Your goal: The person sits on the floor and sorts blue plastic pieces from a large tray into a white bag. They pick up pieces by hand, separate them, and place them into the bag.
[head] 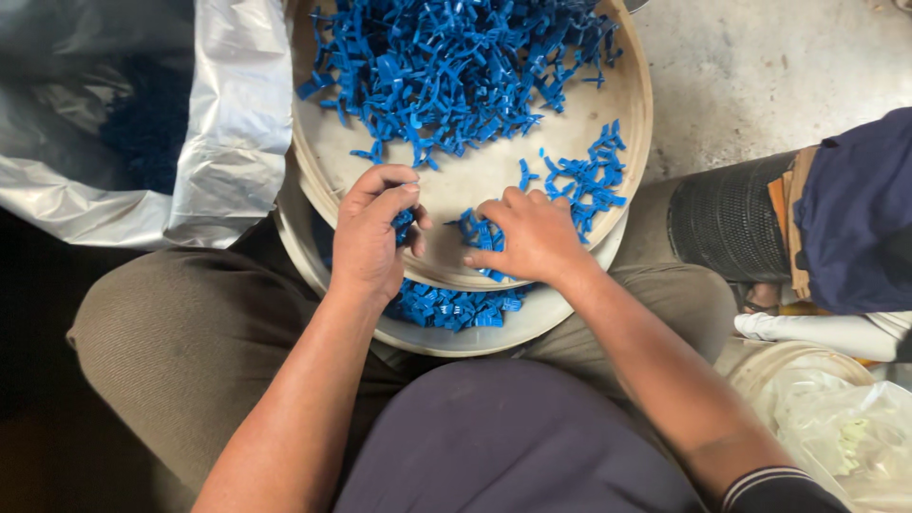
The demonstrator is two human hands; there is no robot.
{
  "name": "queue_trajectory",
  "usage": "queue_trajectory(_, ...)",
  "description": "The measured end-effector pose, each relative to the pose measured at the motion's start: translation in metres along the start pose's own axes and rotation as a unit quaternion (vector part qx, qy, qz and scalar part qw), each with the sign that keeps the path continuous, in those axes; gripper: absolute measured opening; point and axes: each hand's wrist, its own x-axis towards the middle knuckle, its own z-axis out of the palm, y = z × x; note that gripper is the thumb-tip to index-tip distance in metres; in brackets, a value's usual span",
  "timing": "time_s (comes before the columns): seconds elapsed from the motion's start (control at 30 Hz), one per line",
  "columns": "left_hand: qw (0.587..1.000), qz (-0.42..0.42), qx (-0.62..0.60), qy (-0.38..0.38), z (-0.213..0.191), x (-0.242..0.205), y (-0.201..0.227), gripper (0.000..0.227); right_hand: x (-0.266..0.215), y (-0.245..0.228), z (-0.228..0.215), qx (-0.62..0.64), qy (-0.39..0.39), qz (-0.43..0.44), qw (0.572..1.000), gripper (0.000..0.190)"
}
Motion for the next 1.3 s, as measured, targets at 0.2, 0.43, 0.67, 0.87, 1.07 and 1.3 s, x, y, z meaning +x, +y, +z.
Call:
queue_trajectory(0.2, 1.0, -0.01, 0.025, 0.0, -0.002, -0.001, 0.001, 0.01, 0.008, 0.003, -0.006, 0.045, -0.044, 0.0, 0.998, 0.044)
queue_trajectory(0.43, 1.0, -0.01, 0.024, 0.003, 0.0, -0.001, 0.002, 0.01, 0.0, 0.0, -0.006, 0.088, -0.102, 0.004, 0.991, 0.047)
queue_trajectory(0.67, 0.999, -0.008, 0.039, -0.022, 0.005, -0.004, 0.002, 0.009, -0.028, 0.005, -0.017, 0.126, -0.058, -0.014, 0.99, 0.041)
queue_trajectory(0.87, 0.999, -0.009, 0.043, -0.029, 0.003, -0.007, 0.003, 0.009, -0.05, -0.014, -0.022, 0.174, 0.001, -0.067, 0.982, 0.036)
queue_trajectory(1.07, 0.998, 0.002, 0.053, -0.036, 0.0, -0.006, -0.003, 0.009, -0.064, -0.033, -0.007, 0.177, 0.02, -0.141, 0.974, 0.039)
queue_trajectory(1.3, 0.998, 0.012, 0.062, -0.014, 0.0, -0.01, 0.0, 0.011, -0.066, -0.015, 0.004, 0.197, 0.07, -0.17, 0.963, 0.039)
